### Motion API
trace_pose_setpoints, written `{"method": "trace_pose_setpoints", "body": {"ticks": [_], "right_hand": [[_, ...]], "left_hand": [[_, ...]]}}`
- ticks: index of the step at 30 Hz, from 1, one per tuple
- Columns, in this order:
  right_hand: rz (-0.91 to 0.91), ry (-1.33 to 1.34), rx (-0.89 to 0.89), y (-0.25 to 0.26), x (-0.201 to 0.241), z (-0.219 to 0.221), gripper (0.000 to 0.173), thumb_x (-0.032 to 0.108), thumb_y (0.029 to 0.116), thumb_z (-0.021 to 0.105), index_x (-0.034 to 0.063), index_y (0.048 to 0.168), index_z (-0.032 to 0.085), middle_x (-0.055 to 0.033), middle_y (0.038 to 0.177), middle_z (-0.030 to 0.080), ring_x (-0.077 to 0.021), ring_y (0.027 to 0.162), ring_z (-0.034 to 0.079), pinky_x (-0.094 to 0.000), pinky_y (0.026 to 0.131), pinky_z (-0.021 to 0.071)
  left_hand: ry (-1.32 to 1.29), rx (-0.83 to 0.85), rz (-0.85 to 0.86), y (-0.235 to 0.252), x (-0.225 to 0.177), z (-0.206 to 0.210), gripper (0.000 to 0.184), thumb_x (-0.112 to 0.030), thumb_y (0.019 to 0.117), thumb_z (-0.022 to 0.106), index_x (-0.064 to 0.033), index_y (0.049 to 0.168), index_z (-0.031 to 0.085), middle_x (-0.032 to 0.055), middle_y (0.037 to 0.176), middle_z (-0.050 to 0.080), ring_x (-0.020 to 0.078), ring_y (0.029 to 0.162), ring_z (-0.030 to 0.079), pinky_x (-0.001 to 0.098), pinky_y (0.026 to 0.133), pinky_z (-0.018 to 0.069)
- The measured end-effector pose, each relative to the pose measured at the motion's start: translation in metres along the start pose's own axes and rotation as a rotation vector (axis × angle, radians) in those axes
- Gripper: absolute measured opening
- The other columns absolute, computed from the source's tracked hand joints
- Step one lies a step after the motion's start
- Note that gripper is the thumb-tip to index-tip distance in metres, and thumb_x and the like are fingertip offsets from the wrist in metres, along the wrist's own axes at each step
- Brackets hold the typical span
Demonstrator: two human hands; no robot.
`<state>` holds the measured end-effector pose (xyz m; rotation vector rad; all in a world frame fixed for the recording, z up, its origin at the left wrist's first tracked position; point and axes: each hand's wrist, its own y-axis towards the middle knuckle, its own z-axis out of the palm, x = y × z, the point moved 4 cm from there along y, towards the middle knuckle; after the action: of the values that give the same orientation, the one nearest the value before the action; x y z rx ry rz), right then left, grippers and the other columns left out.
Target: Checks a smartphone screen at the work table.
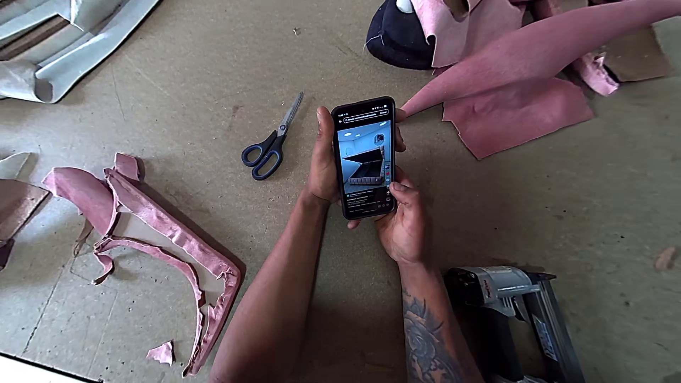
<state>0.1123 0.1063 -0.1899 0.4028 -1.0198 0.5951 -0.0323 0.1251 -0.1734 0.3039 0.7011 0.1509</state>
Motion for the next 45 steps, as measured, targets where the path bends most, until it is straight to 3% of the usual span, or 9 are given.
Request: {"method": "trace_pose_setpoints", "body": {"ticks": [6, 9, 15, 25, 33, 37, 43, 45], "right_hand": [[0.005, 0.047, 0.106, -0.001, 0.004, 0.004, 0.044, 0.015, 0.1009, 0.031, 0.0047, 0.141, 0.047, -0.0205, 0.123, 0.062, -0.0304, 0.094, 0.072, -0.0477, 0.064, 0.0642], [0.027, 0.055, 0.161, -0.002, 0.007, 0.007, 0.05, 0.006, 0.0951, 0.036, 0.0037, 0.145, 0.04, -0.025, 0.129, 0.058, -0.0378, 0.103, 0.07, -0.0544, 0.068, 0.0639], [0.039, 0.046, 0.241, -0.004, 0.008, 0.007, 0.059, -0.002, 0.0921, 0.04, 0.0019, 0.15, 0.032, -0.03, 0.137, 0.053, -0.0471, 0.116, 0.064, -0.0628, 0.077, 0.0621], [0.048, 0.042, 0.223, -0.003, 0.01, 0.011, 0.051, 0.004, 0.0988, 0.03, 0.003, 0.149, 0.034, -0.0283, 0.136, 0.055, -0.0436, 0.112, 0.067, -0.0579, 0.075, 0.0636], [0.02, -0.022, 0.218, -0.004, 0.01, 0.01, 0.053, -0.001, 0.0968, 0.037, 0.0014, 0.149, 0.035, -0.0293, 0.133, 0.057, -0.046, 0.112, 0.067, -0.0609, 0.076, 0.0635], [0.05, 0.086, 0.226, -0.003, 0.008, 0.008, 0.052, 0.009, 0.0976, 0.037, 0.0025, 0.149, 0.034, -0.0292, 0.135, 0.054, -0.0448, 0.113, 0.066, -0.0594, 0.076, 0.0629], [0.071, 0.11, 0.162, -0.002, 0.005, 0.004, 0.045, 0.02, 0.1027, 0.038, 0.0096, 0.147, 0.037, -0.0252, 0.13, 0.059, -0.0406, 0.104, 0.07, -0.0546, 0.064, 0.0643], [0.057, 0.068, 0.116, -0.002, 0.005, 0.003, 0.044, 0.021, 0.1038, 0.039, 0.0101, 0.146, 0.038, -0.0237, 0.126, 0.061, -0.0386, 0.098, 0.072, -0.0524, 0.058, 0.0641]], "left_hand": [[-0.065, -0.006, 0.037, 0.001, -0.005, -0.004, 0.114, -0.093, 0.082, 0.032, 0.003, 0.141, 0.051, 0.0243, 0.116, 0.066, 0.0342, 0.106, 0.066, 0.0498, 0.097, 0.0547], [-0.062, -0.003, 0.032, 0.003, -0.006, -0.004, 0.117, -0.094, 0.0809, 0.027, 0.0035, 0.141, 0.05, 0.0234, 0.113, 0.066, 0.0333, 0.103, 0.066, 0.0488, 0.095, 0.0552], [-0.087, 0.008, 0.03, 0.003, -0.007, -0.006, 0.118, -0.095, 0.0805, 0.028, 0.0045, 0.142, 0.049, 0.0242, 0.113, 0.066, 0.0339, 0.103, 0.066, 0.0483, 0.096, 0.0549], [-0.06, -0.001, 0.059, 0.0, -0.009, -0.007, 0.115, -0.093, 0.0832, 0.025, 0.0034, 0.142, 0.049, 0.0251, 0.117, 0.065, 0.0347, 0.106, 0.066, 0.049, 0.096, 0.0552], [-0.087, 0.001, 0.055, 0.0, -0.009, -0.006, 0.114, -0.092, 0.084, 0.029, 0.0038, 0.142, 0.049, 0.0258, 0.119, 0.065, 0.0351, 0.107, 0.066, 0.0491, 0.097, 0.0551], [-0.081, -0.008, 0.051, 0.0, -0.009, -0.006, 0.114, -0.092, 0.0839, 0.028, 0.0033, 0.142, 0.05, 0.0251, 0.119, 0.065, 0.0347, 0.108, 0.066, 0.0495, 0.097, 0.055], [0.037, -0.041, 0.01, -0.003, -0.002, -0.008, 0.111, -0.092, 0.0846, 0.028, 0.0009, 0.139, 0.053, 0.0233, 0.117, 0.066, 0.0322, 0.106, 0.067, 0.0495, 0.094, 0.0563], [0.028, -0.049, 0.022, -0.006, -0.001, -0.004, 0.099, -0.087, 0.0893, 0.032, -0.0043, 0.136, 0.057, 0.0184, 0.119, 0.068, 0.0277, 0.109, 0.068, 0.047, 0.095, 0.0567]]}}
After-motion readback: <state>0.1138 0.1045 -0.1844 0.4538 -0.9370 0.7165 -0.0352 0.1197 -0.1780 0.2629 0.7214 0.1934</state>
